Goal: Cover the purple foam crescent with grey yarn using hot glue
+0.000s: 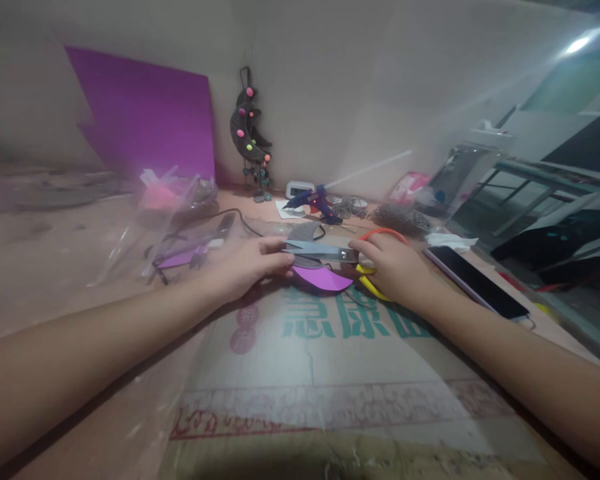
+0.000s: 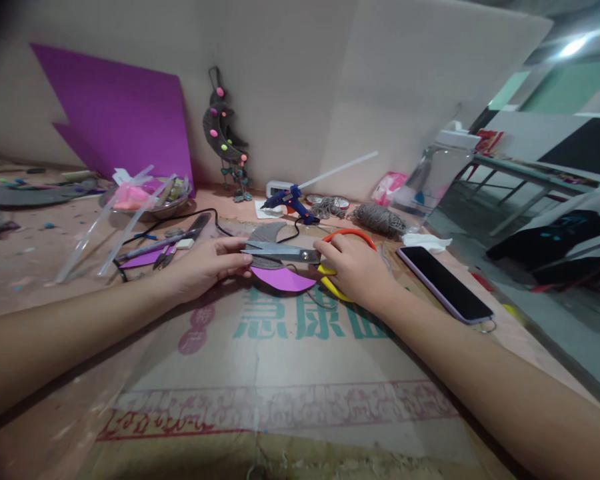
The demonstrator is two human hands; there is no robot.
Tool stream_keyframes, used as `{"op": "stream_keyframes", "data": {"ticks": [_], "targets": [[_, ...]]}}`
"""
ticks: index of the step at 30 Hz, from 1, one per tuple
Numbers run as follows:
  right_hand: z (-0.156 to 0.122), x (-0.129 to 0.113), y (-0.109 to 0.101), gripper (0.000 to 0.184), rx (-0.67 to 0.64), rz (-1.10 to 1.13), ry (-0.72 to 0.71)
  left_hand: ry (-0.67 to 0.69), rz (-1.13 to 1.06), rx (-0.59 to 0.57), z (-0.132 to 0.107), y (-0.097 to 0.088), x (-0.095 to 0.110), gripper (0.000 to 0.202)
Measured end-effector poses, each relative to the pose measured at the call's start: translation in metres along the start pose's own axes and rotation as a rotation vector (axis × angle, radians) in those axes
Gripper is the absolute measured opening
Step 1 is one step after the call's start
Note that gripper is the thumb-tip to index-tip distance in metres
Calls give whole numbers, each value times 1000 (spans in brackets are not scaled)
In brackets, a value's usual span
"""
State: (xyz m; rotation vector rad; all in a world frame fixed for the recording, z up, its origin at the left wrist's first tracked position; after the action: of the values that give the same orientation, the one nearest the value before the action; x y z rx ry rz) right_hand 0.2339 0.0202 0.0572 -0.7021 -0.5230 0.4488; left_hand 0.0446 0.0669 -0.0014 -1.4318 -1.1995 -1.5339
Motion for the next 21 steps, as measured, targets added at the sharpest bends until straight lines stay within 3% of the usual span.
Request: {"op": "stream_keyframes", "data": {"ticks": [12, 21], "targets": [[-6, 4, 0, 26, 28, -54, 15, -13, 28, 23, 1, -3, -2, 38], [-5, 22, 4, 37, 11, 83, 262, 1, 20, 17, 0, 0, 0, 33]]}}
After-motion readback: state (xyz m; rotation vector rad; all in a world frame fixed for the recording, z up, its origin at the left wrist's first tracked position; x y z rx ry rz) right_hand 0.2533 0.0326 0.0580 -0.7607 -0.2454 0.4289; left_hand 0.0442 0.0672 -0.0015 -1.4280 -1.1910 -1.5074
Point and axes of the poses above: each hand's wrist, its own z-axis towards the middle knuckle, its own y-axis out of the palm, x = y × z, the point moved 8 cm from there along z, towards the middle knuckle, and after that the axes turned 14 degrees about x, right-handed, at the moved point
